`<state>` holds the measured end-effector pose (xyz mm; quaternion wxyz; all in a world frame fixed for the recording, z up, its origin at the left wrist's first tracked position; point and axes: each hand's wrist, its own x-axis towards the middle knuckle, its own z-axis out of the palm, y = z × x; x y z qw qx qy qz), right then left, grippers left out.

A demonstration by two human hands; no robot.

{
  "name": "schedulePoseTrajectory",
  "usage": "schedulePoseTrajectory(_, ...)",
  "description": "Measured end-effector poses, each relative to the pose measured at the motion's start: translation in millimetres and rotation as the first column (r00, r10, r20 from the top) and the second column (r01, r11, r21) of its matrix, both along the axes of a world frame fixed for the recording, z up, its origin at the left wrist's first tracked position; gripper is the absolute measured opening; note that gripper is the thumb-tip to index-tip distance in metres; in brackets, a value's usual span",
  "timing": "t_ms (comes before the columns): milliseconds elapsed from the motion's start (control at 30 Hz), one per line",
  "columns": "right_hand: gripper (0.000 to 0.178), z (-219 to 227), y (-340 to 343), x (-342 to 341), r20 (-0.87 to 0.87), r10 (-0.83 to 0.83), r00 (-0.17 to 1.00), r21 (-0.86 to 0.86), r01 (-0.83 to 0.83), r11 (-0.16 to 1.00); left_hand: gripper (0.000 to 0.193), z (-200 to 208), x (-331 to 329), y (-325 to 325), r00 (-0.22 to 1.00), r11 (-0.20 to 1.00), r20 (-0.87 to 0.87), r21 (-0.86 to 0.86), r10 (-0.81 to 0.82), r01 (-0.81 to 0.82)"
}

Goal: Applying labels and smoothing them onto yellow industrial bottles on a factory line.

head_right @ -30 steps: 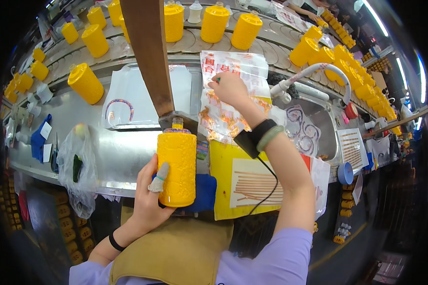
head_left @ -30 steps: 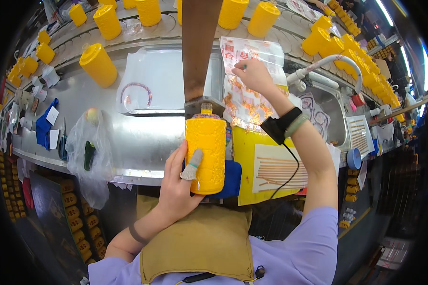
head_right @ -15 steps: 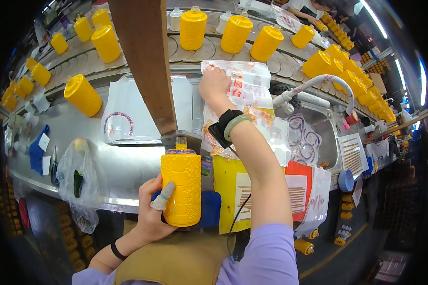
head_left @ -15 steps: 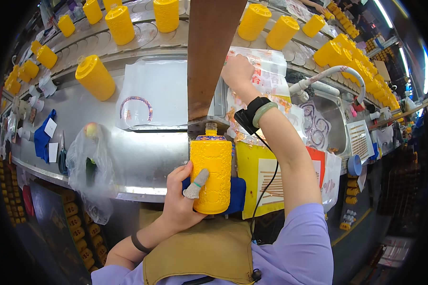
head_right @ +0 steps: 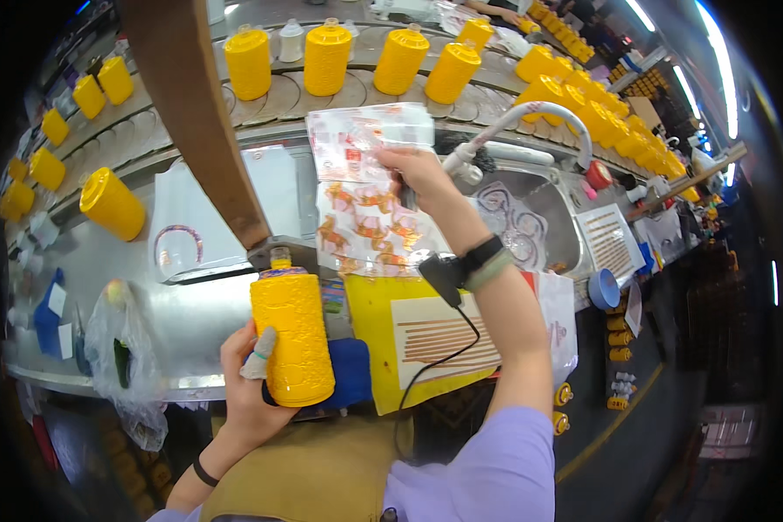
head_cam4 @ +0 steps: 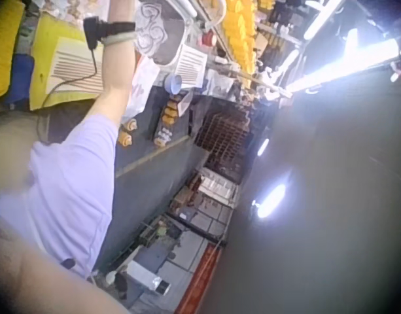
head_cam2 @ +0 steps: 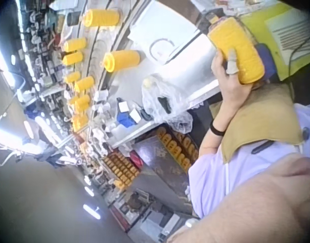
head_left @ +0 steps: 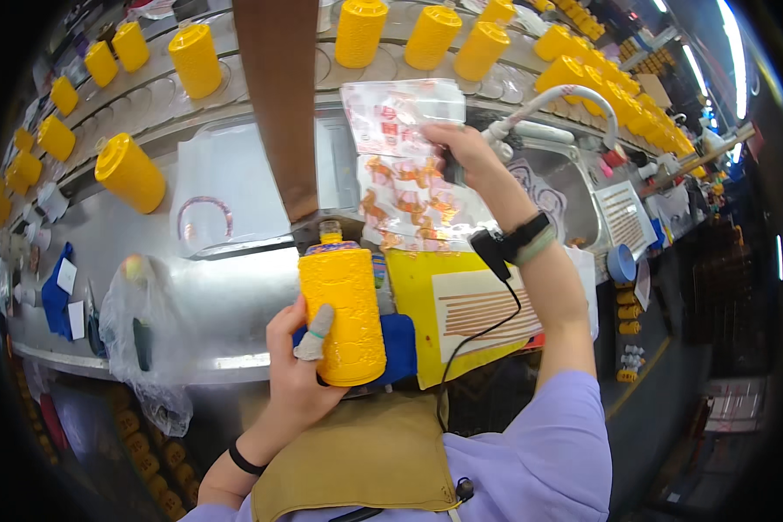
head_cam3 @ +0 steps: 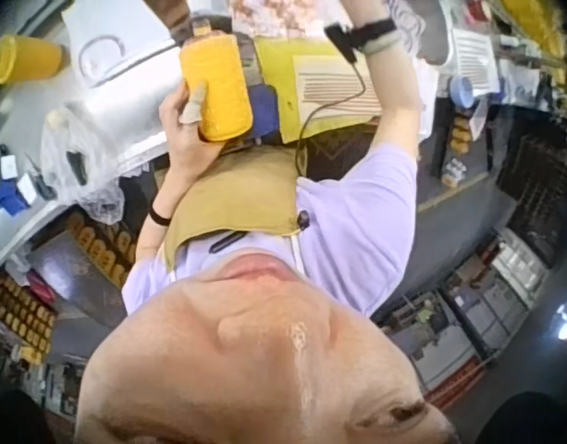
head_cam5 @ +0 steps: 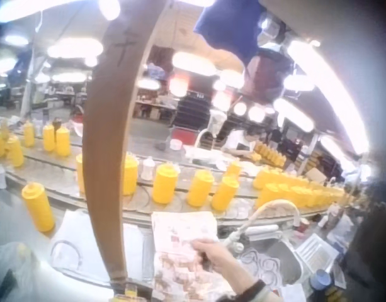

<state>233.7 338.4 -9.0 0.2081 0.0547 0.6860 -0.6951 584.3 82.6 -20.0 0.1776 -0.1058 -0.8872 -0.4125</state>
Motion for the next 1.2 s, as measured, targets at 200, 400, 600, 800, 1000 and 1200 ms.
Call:
schedulePoseTrajectory(200, 0.023, -24.9, 195.0, 18.9, 0.188, -0.493, 0.850, 0.071, 0.489, 0.870, 0.103, -2.0, -0.5, 1.9, 1.000, 0.999, -0.029, -0.040, 0.001, -0.002)
schedulePoseTrajectory(400, 0.028, -20.2, 294.6, -34.6, -0.025, -0.705, 0.709, 0.001, 0.705, 0.709, 0.103, -0.4, 1.2, 5.0, 1.000, 1.000, -0.006, -0.027, 0.014, -0.014)
schedulePoseTrajectory(600, 0.024, 0.6, 297.3, -58.8, 0.062, -0.747, 0.663, -0.097, 0.748, 0.656, 0.103, 1.1, 4.4, 6.2, 0.999, 0.997, -0.003, -0.069, 0.037, -0.037)
schedulePoseTrajectory(800, 0.015, 19.2, 284.7, -30.6, -0.032, -0.728, 0.685, -0.048, 0.727, 0.685, 0.104, 0.2, 3.1, 7.2, 1.000, 0.999, -0.008, -0.039, 0.029, -0.029)
schedulePoseTrajectory(1000, 0.026, 43.9, 180.9, 73.8, -0.317, -0.202, 0.927, 0.306, 0.302, 0.903, 0.108, -2.0, 3.0, 8.1, 0.998, 0.986, 0.018, 0.152, 0.062, -0.064)
schedulePoseTrajectory(1200, 0.023, 65.1, 38.5, 181.4, -0.467, 0.366, 0.805, 0.627, 0.009, 0.779, 0.109, -7.2, 1.4, 5.5, 0.999, 0.971, 0.028, 0.234, 0.042, -0.047)
